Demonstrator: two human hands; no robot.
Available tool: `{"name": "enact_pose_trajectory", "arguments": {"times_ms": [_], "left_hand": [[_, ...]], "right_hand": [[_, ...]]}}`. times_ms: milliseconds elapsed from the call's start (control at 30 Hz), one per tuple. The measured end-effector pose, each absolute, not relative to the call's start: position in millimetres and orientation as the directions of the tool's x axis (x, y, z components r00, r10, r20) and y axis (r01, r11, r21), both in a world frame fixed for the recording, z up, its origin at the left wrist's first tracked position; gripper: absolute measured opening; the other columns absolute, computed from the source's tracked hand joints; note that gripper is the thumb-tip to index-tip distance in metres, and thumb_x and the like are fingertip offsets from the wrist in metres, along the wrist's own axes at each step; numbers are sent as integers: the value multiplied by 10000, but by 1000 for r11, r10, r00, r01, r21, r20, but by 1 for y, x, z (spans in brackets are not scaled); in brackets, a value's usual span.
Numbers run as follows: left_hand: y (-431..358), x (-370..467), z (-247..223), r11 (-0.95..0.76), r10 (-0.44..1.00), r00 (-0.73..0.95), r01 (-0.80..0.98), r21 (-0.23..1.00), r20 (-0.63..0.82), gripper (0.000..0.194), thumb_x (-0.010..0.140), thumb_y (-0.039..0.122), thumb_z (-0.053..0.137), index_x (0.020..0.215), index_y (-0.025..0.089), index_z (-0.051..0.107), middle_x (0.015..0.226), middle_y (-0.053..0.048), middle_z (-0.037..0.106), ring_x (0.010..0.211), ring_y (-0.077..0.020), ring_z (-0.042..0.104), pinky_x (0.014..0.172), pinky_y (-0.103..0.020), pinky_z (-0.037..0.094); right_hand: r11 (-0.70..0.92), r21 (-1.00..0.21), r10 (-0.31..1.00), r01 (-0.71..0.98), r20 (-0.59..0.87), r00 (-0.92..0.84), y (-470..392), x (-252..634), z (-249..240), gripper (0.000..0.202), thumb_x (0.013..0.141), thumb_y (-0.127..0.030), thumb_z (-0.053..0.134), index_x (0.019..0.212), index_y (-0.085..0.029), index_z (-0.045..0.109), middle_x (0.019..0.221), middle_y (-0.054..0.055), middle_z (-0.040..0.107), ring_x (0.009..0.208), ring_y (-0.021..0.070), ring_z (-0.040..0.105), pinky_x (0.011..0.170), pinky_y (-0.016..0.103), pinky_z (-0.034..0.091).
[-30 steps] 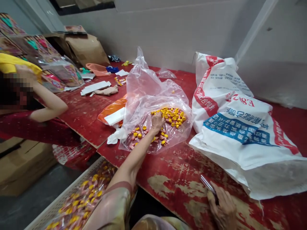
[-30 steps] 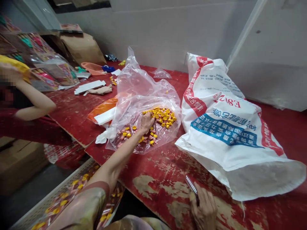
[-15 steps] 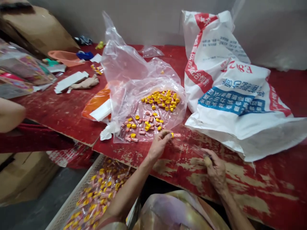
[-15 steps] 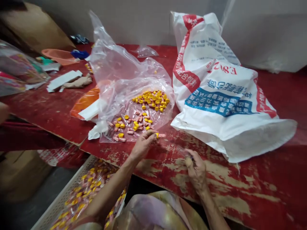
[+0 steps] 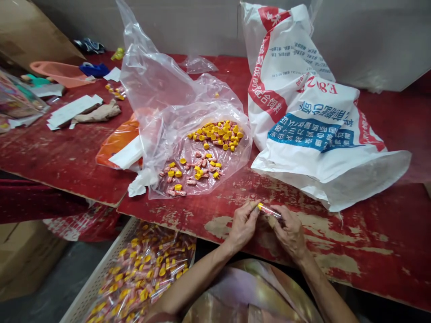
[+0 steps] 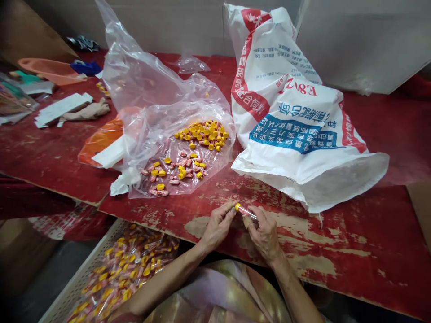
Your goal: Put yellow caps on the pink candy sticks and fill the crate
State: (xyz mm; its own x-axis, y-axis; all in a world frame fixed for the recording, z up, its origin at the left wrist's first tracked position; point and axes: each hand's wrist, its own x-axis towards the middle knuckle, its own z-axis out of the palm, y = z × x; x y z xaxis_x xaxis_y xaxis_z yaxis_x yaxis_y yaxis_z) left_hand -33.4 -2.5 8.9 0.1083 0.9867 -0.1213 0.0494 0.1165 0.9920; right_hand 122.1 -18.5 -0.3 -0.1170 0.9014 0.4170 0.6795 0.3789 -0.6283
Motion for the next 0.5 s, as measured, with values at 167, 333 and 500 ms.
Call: {"name": "enact_pose_trajectory", "arguments": {"times_ms": [167, 333, 500], "left_hand": [[-11, -25, 8, 79, 981, 169, 91, 993, -94, 335, 890, 323, 444, 1106, 179, 656, 974, -73, 659, 880, -188, 596, 809, -303, 476], [1, -28, 6, -91, 923, 384, 276, 957, -23, 256, 841, 199, 488, 1022, 171, 666, 916, -71, 642, 848, -188, 596, 803, -305, 479], [11, -36, -6, -199, 978, 136, 383, 902, 159, 333, 862, 158, 449, 1168, 157, 579, 1059, -112, 610, 1000, -189, 586, 897, -310, 462]], "right_hand": [[408, -576, 860, 709, 503, -87, -24, 118, -3, 177, 917, -309, 491, 1015, -167, 532, 822, 58, 637, 685, 168, 613, 615, 262, 484], [275, -612, 960, 741, 223, -172, -21, 144, 10, 234, 942, -397, 444, 957, -187, 547, 767, 17, 619, 640, 145, 580, 574, 244, 426], [372, -124, 927, 920, 110, -359, -16, 169, 20, 343, 978, -377, 298, 752, -196, 481, 628, 15, 510, 509, 159, 455, 521, 296, 256]]}}
